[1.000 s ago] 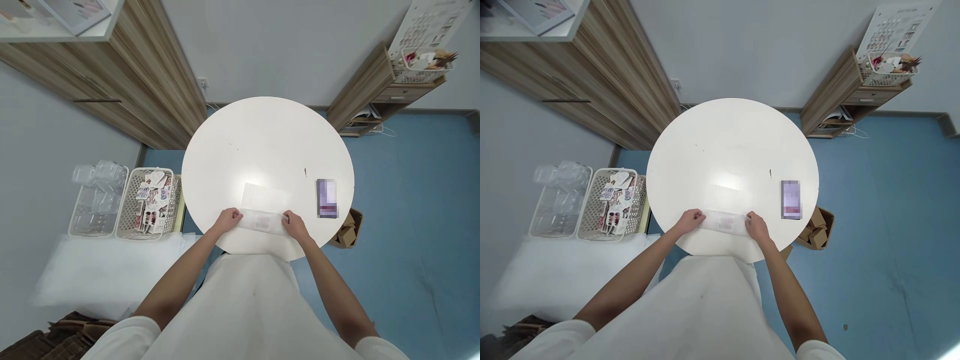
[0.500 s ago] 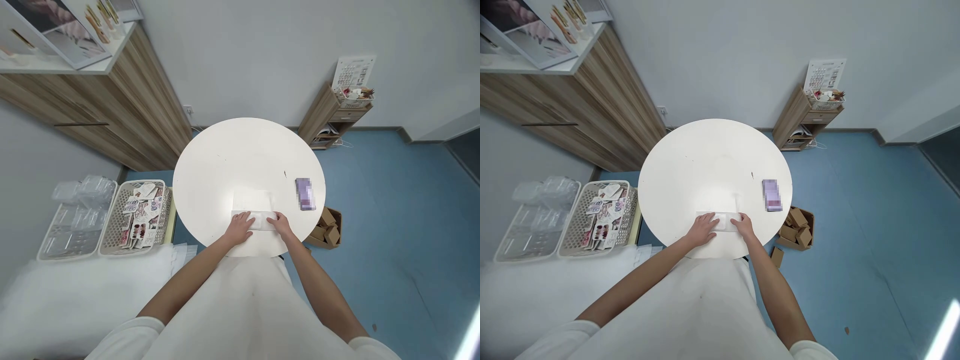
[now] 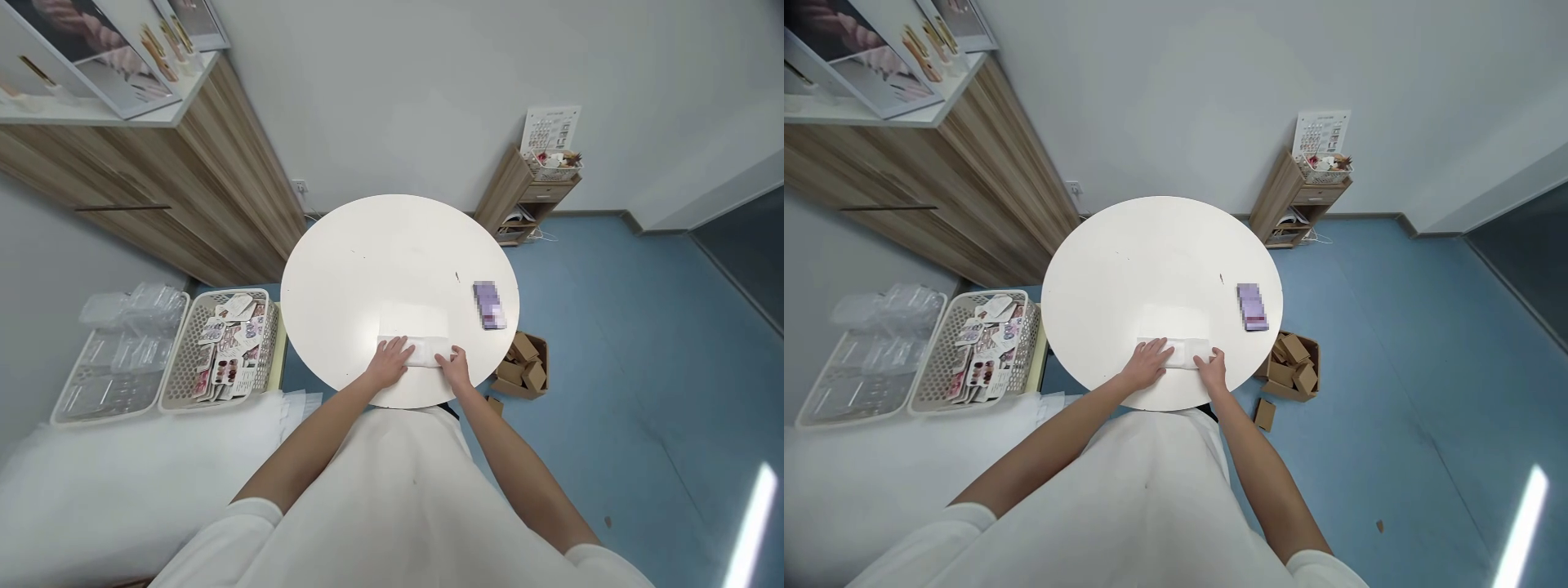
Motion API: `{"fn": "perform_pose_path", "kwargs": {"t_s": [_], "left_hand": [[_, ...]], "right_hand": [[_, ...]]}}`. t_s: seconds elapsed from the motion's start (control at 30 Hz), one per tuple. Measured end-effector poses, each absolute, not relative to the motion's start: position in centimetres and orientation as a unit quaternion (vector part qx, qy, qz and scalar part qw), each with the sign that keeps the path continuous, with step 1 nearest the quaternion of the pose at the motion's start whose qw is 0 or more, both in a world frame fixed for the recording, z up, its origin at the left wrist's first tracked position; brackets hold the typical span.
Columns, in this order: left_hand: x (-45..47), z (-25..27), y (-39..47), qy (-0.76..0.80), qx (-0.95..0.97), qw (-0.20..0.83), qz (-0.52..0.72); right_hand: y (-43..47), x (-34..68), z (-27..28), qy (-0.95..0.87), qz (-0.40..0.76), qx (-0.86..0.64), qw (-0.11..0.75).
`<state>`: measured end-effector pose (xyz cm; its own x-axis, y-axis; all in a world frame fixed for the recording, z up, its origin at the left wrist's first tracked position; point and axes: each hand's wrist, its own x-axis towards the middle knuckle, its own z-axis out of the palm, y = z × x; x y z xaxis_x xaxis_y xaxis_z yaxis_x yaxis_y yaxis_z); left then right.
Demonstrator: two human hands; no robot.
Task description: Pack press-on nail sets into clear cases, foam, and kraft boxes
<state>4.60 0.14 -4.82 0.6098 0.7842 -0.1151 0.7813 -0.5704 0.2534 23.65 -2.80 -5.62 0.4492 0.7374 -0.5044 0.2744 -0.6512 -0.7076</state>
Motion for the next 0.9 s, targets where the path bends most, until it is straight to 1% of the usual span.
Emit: {"fn": "perform_pose_path", "kwargs": {"t_s": [0.37, 0.43, 0.5, 0.6, 0.7, 0.8, 0.9], "left_hand": [[4.6, -5.2, 0.4, 0.443, 0.876, 0.187, 0.027], [4.6, -5.0, 0.5, 0.44, 0.878, 0.187, 0.023], [4.6, -4.7, 0.6, 0.44, 0.878, 0.185, 0.025], [4.0, -4.4, 0.3, 0.47, 0.862, 0.182, 0.042], [2.8, -4.8, -0.6, 0.593, 0.776, 0.205, 0.059], [1.6, -5.7, -1.9, 0.719, 0.633, 0.277, 0.076], [1.6, -6.7, -3.0, 0.742, 0.552, 0.36, 0.126]], "right_hand": [[-1.5, 21.9, -4.3, -0.412, 0.426, -0.755, 0.281], [-1.0, 20.9, -4.1, -0.458, 0.445, -0.719, 0.276], [-0.6, 20.2, -3.9, -0.531, 0.446, -0.677, 0.247], [-0.2, 19.8, -4.0, -0.611, 0.406, -0.648, 0.204], [-0.5, 20.0, -4.5, -0.655, 0.328, -0.658, 0.172], [-1.0, 20.0, -5.2, -0.698, 0.236, -0.662, 0.137], [-1.6, 19.7, -6.3, -0.719, 0.224, -0.644, 0.135]]}}
